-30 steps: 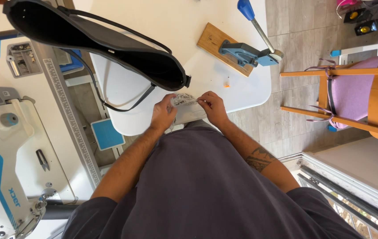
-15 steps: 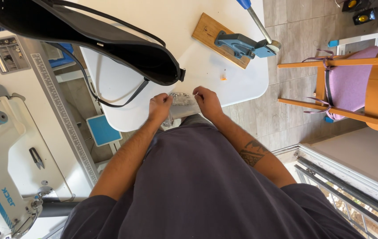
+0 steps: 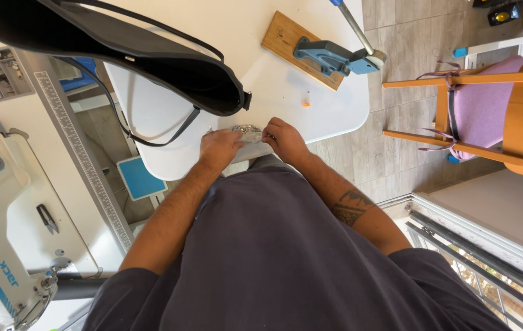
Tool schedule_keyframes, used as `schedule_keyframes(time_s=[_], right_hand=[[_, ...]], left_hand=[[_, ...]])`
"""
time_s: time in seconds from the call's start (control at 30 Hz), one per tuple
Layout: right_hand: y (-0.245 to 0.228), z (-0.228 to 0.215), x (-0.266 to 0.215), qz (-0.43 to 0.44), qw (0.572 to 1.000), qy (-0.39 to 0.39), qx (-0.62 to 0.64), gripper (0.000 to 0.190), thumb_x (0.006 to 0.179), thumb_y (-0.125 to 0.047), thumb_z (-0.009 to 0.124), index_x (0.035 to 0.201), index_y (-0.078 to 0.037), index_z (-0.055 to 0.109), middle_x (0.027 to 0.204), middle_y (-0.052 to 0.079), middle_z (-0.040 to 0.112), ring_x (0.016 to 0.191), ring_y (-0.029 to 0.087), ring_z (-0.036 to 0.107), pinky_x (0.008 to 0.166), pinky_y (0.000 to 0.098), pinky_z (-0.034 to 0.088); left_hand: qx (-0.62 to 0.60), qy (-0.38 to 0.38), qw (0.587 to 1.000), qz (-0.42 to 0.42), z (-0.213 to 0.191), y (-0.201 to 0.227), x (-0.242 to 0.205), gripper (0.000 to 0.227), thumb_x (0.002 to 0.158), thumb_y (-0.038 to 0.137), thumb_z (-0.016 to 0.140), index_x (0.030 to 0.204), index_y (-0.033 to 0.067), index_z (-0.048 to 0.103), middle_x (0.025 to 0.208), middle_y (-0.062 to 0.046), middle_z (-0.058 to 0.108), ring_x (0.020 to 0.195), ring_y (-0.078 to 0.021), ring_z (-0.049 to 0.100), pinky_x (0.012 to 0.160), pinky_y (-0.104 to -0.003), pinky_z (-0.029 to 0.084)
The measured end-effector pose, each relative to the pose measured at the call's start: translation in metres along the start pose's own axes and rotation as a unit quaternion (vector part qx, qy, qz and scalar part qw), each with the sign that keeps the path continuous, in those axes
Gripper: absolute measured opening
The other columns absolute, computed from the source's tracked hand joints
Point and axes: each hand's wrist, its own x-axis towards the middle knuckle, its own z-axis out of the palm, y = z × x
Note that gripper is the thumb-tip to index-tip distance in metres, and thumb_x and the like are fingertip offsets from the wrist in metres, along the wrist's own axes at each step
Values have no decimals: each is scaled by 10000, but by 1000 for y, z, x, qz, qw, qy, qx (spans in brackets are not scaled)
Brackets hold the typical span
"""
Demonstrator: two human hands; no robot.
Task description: Attaching metal hardware to leather components and assembling a bag
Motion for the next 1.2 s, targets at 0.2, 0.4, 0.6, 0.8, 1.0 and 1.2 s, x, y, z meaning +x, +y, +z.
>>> schedule_keyframes(time_s=[0.2,0.4,0.6,0.8,1.0,1.2], right_hand=[[14,-1,-2,72,996,27,52,109,929,-164,754,995,-101,694,908,72,647,822,296,706,729,418,575],[71,11,-13,349,893,115,259,302,931,-173,692,1177,-3,661,969,161,691,850,263,714,763,392,608],[12,-43,-21,339,803,88,482,308,932,126,479,1233,112,543,1020,241,682,856,295,752,753,368,671],[-4,-26,-11,252,886,73,381,198,888,79,677,1072,35,620,937,218,739,712,199,730,567,228,587],[-24,-8,3,79,979,69,174,198,879,74,708,1038,-18,782,1061,158,726,859,295,759,705,333,632],[-49,-10,21,-21,996,42,77,139,890,11,752,1028,-11,752,943,160,743,885,341,756,753,381,630]], left_hand=[[55,154,984,72,39,-16,11,279,1001,458,560,806,289,669,746,63,662,750,-207,729,685,-393,581],[51,185,978,81,56,-25,10,291,1015,397,511,762,306,622,692,79,606,696,-191,710,629,-367,567],[44,171,982,72,48,-23,10,316,1028,382,502,757,287,633,700,66,623,698,-204,717,649,-386,579],[54,172,981,71,44,-22,10,332,1042,396,514,751,284,628,697,63,629,694,-210,718,650,-397,578],[36,146,987,63,33,-19,6,319,1050,359,510,786,271,665,728,44,659,730,-228,730,670,-420,579],[22,104,993,47,31,-18,7,297,1042,316,485,842,278,701,776,44,677,775,-230,736,702,-428,583]])
